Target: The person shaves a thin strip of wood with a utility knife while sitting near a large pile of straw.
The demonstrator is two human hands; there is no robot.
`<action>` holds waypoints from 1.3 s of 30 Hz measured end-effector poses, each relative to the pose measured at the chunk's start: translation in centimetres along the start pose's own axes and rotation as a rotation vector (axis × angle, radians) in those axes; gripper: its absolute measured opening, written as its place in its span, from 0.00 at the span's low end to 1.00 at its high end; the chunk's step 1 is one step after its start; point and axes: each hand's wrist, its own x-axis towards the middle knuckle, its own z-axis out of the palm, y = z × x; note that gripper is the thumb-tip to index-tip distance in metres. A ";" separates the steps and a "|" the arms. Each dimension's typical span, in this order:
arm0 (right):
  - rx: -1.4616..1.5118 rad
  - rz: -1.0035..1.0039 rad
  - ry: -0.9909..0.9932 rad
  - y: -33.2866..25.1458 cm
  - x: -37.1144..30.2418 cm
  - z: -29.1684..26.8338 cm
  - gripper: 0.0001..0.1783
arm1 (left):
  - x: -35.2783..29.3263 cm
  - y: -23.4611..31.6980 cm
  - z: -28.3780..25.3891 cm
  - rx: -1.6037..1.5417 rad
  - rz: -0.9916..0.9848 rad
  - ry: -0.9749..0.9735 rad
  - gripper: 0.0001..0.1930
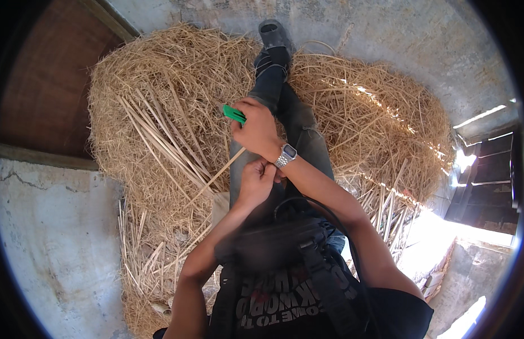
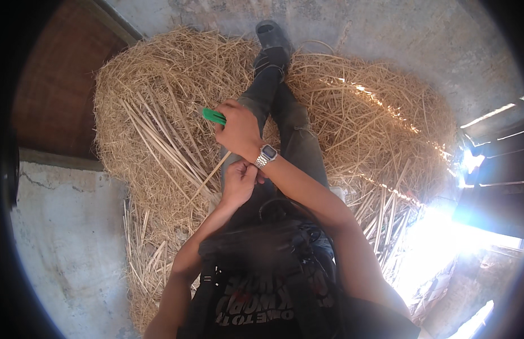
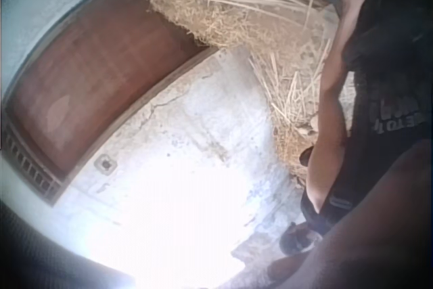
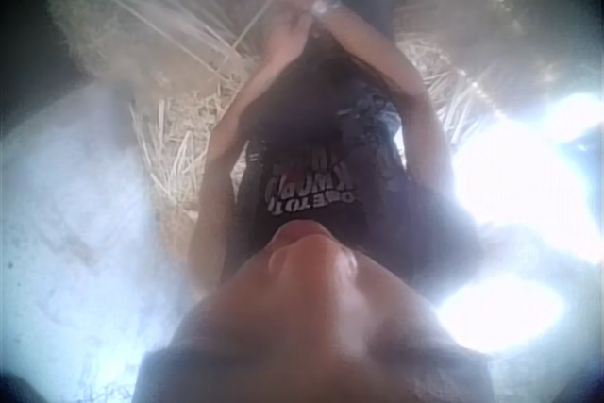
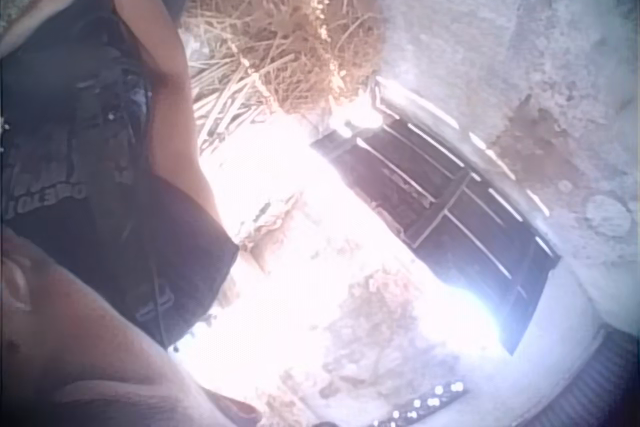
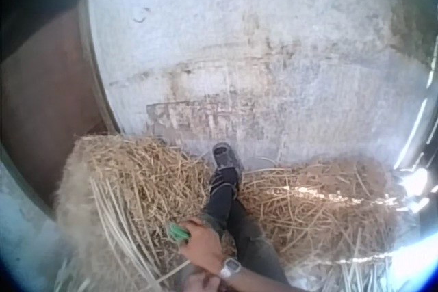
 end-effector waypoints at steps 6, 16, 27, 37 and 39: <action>0.248 0.197 0.003 -0.3 0.6 -1.0 0.07 | 0.1 -1.5 -0.5 -0.055 0.081 -0.053 0.13; 0.237 0.162 0.072 1.4 0.4 -1.2 0.05 | -0.1 -1.8 -0.5 -0.065 0.144 -0.063 0.14; 1.707 0.757 -0.109 2.8 1.4 -4.1 0.07 | 0.9 -4.3 -1.7 -0.210 0.022 -0.072 0.13; 1.620 0.300 -1.346 -1.0 -3.2 -6.9 0.10 | 6.8 -0.3 -3.5 0.143 0.524 -0.028 0.10; 1.305 0.280 -1.526 -1.9 -4.0 -7.5 0.14 | 8.0 1.3 -4.7 0.127 0.425 -0.113 0.09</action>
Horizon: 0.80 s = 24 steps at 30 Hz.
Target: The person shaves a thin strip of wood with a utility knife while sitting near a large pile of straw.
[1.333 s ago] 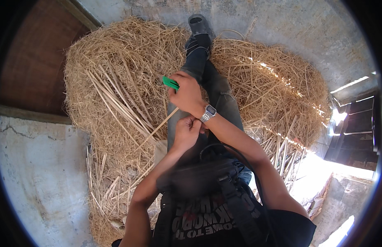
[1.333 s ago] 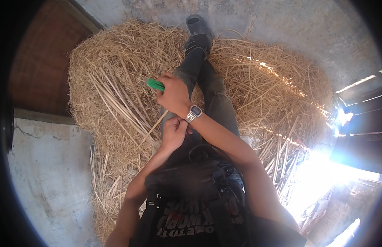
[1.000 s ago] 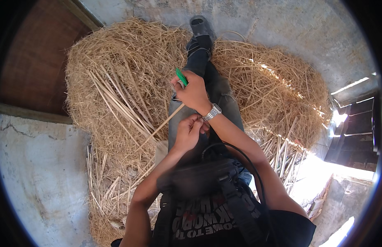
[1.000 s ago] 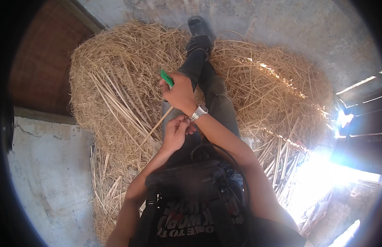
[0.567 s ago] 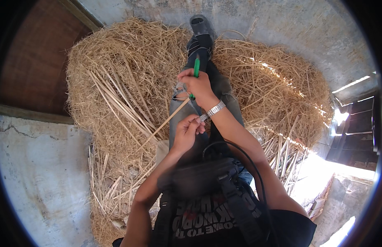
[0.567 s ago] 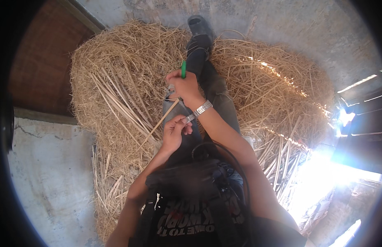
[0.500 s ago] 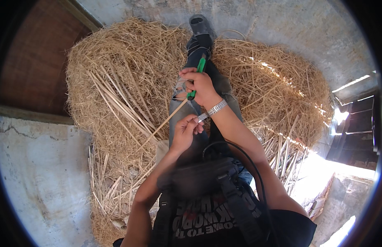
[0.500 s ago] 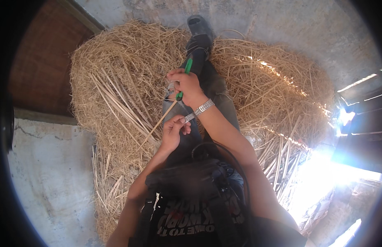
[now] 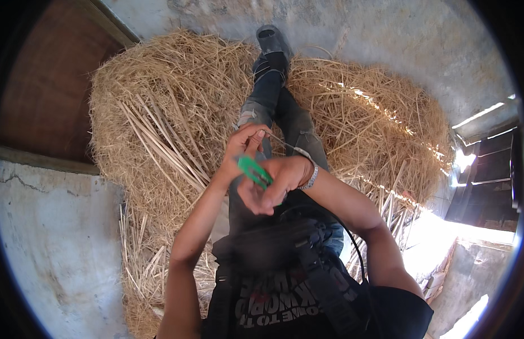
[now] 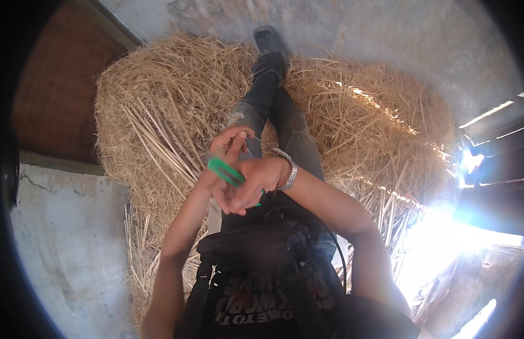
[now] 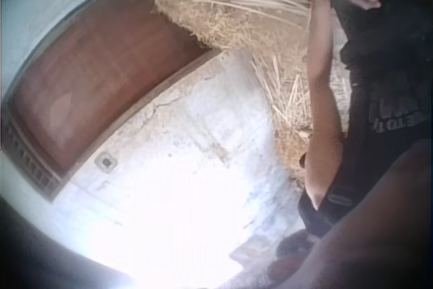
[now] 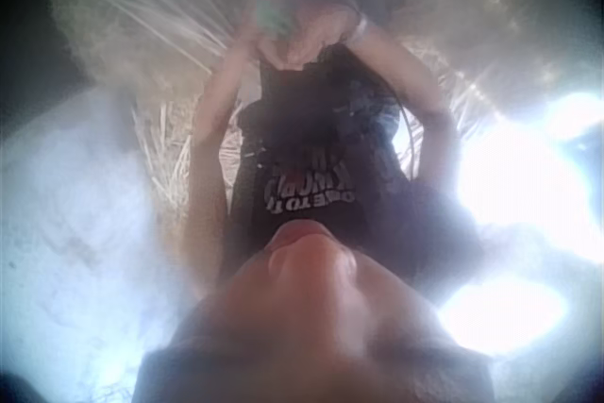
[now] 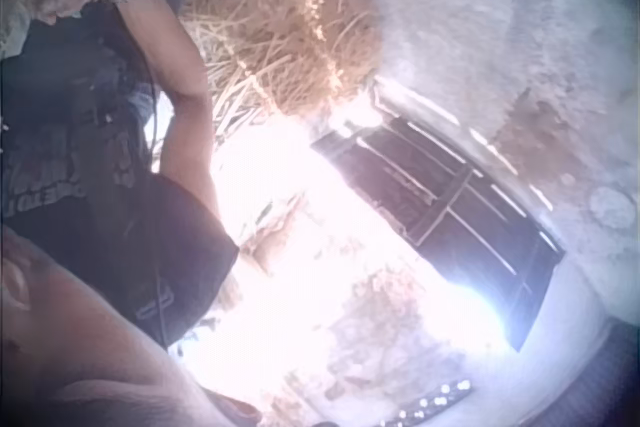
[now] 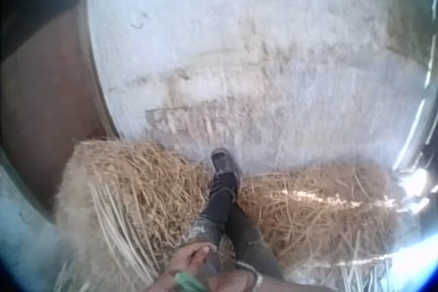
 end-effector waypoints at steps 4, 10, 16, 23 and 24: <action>-0.295 0.343 -0.102 0.7 0.3 0.1 0.18 | 2.1 2.9 -2.1 0.201 0.149 -0.178 0.09; -0.625 0.584 0.492 2.6 -1.8 -3.1 0.18 | 3.1 7.4 -4.3 0.612 0.607 -0.138 0.10; 0.062 -0.041 0.899 3.2 -7.5 -8.3 0.23 | 1.9 12.1 -4.9 0.867 0.832 -0.261 0.18; -0.077 -0.133 0.452 3.5 -6.0 -4.4 0.26 | 1.1 8.8 -5.3 0.764 0.634 -0.210 0.12; -0.116 -0.071 0.475 3.3 -5.9 -4.2 0.24 | 1.0 8.4 -5.5 0.734 0.596 -0.206 0.11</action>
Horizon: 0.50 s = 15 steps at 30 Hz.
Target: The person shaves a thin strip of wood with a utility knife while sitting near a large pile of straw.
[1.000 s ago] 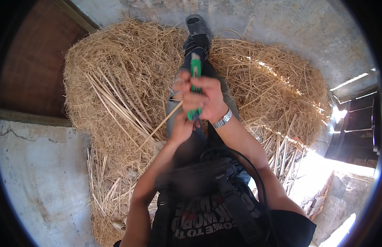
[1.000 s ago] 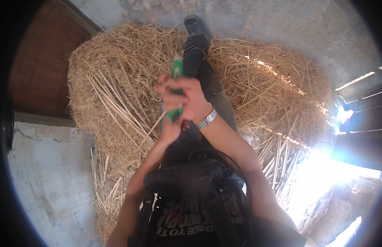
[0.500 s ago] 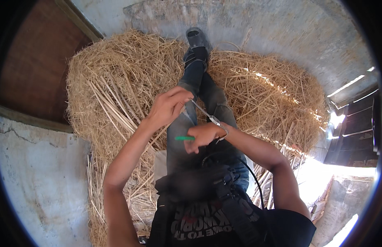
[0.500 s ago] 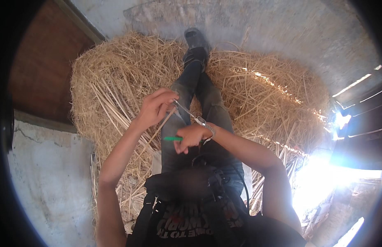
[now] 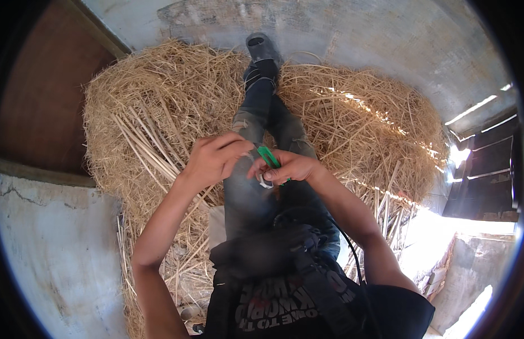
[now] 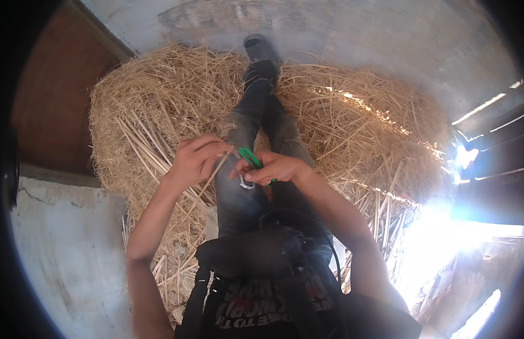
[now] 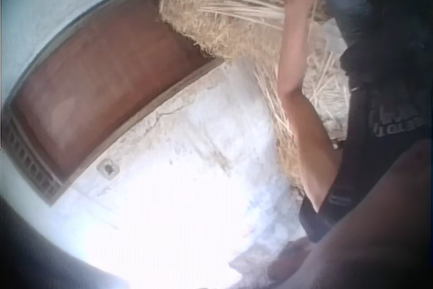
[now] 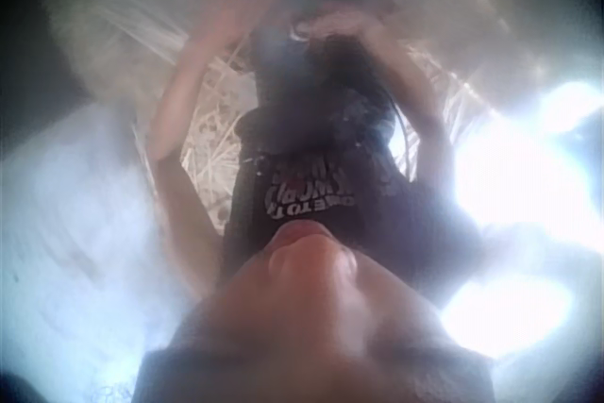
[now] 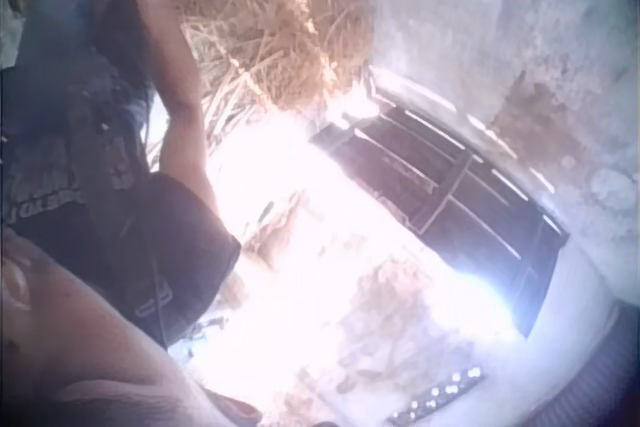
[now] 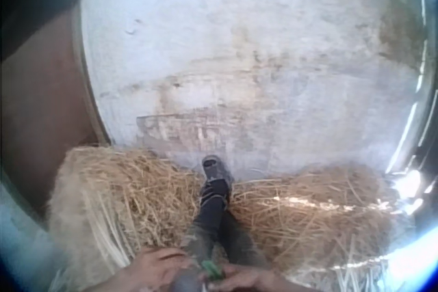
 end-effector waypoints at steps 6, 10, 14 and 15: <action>0.264 -0.173 0.344 -0.4 -6.0 -0.4 0.16 | -3.1 -1.7 1.6 -0.150 -0.231 0.012 0.22; 0.221 -0.237 0.855 -1.2 -12.2 -2.2 0.18 | -8.2 -4.9 2.0 -0.015 -0.559 -0.062 0.29; -0.087 -0.052 1.338 1.1 -17.9 -3.8 0.18 | -18.7 -10.0 5.9 0.114 -0.861 -0.231 0.35; -0.193 0.029 1.474 2.5 -19.5 -4.5 0.18 | -21.7 -10.9 7.1 0.092 -0.967 -0.318 0.37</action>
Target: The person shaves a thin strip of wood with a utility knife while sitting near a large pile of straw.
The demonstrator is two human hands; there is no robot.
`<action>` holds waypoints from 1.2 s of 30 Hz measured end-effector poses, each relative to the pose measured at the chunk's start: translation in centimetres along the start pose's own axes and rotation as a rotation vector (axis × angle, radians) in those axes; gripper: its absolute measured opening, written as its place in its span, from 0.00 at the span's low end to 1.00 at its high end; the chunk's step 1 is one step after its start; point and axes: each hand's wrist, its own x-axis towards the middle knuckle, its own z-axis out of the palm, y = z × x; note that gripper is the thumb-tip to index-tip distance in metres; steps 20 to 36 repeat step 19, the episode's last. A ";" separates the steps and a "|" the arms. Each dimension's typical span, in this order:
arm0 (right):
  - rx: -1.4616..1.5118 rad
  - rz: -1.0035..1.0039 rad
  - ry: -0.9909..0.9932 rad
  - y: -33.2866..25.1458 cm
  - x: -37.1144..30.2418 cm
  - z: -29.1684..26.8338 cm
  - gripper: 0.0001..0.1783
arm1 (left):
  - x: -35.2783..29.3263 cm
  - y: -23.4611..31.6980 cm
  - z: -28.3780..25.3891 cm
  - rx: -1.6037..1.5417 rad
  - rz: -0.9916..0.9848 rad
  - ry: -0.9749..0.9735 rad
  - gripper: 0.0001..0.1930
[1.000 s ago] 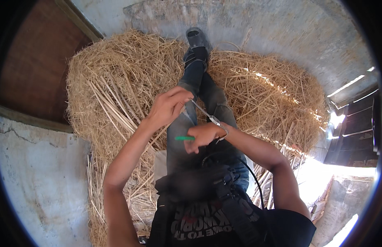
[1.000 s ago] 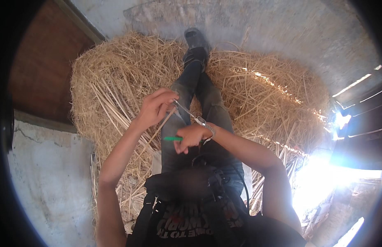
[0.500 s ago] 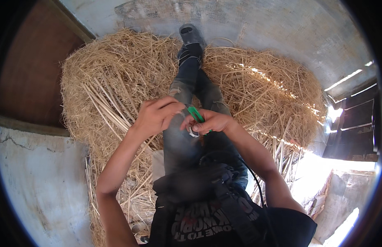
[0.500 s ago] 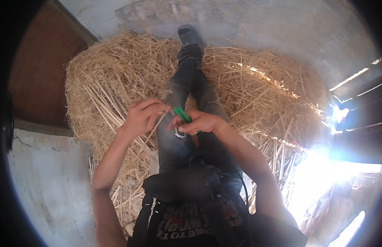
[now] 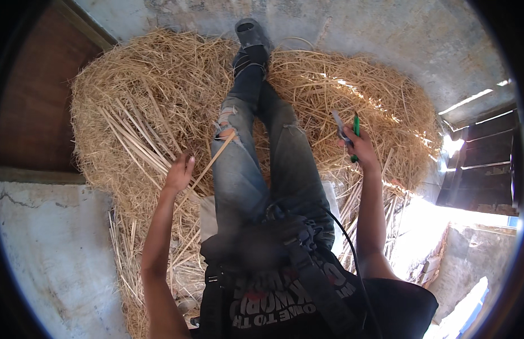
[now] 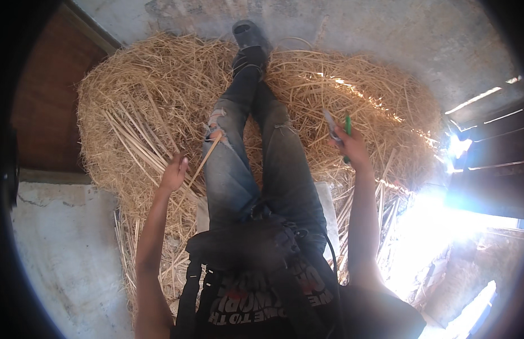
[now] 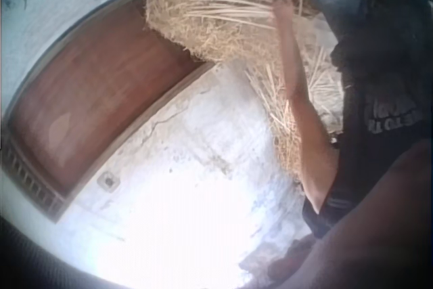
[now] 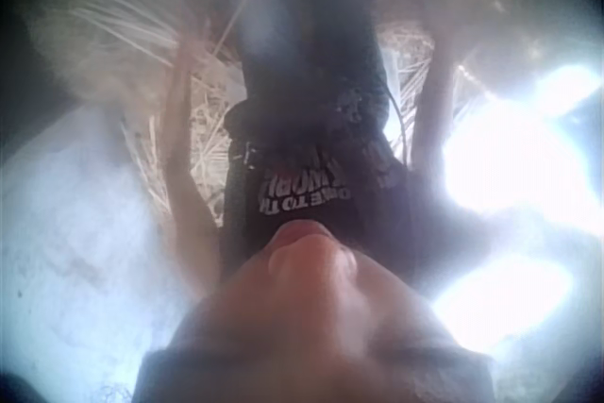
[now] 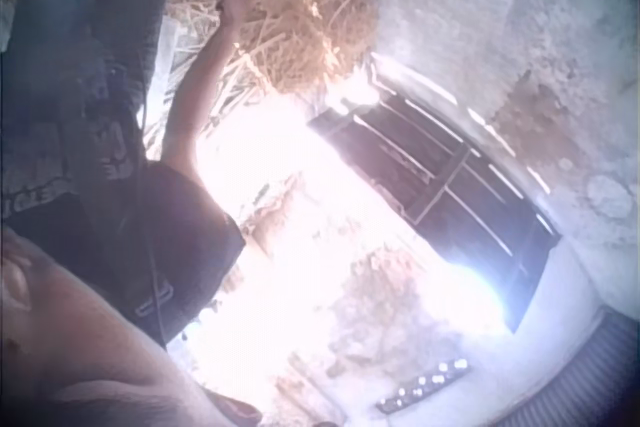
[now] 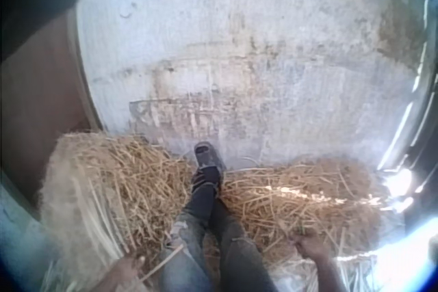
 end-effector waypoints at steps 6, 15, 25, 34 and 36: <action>-0.946 0.065 0.314 11.0 0.3 -7.7 0.16 | -4.1 -6.7 6.8 -0.290 -0.290 -0.231 0.44; -1.257 0.187 0.057 20.2 -2.7 -1.6 0.20 | -4.5 -7.0 7.8 -0.457 -0.279 -0.252 0.46; -1.035 0.314 -0.015 20.8 -3.2 2.9 0.28 | -3.9 -7.9 8.4 -0.414 -0.390 -0.294 0.47; -1.035 0.314 -0.015 20.8 -3.2 2.9 0.28 | -3.9 -7.9 8.4 -0.414 -0.390 -0.294 0.47; -1.035 0.314 -0.015 20.8 -3.2 2.9 0.28 | -3.9 -7.9 8.4 -0.414 -0.390 -0.294 0.47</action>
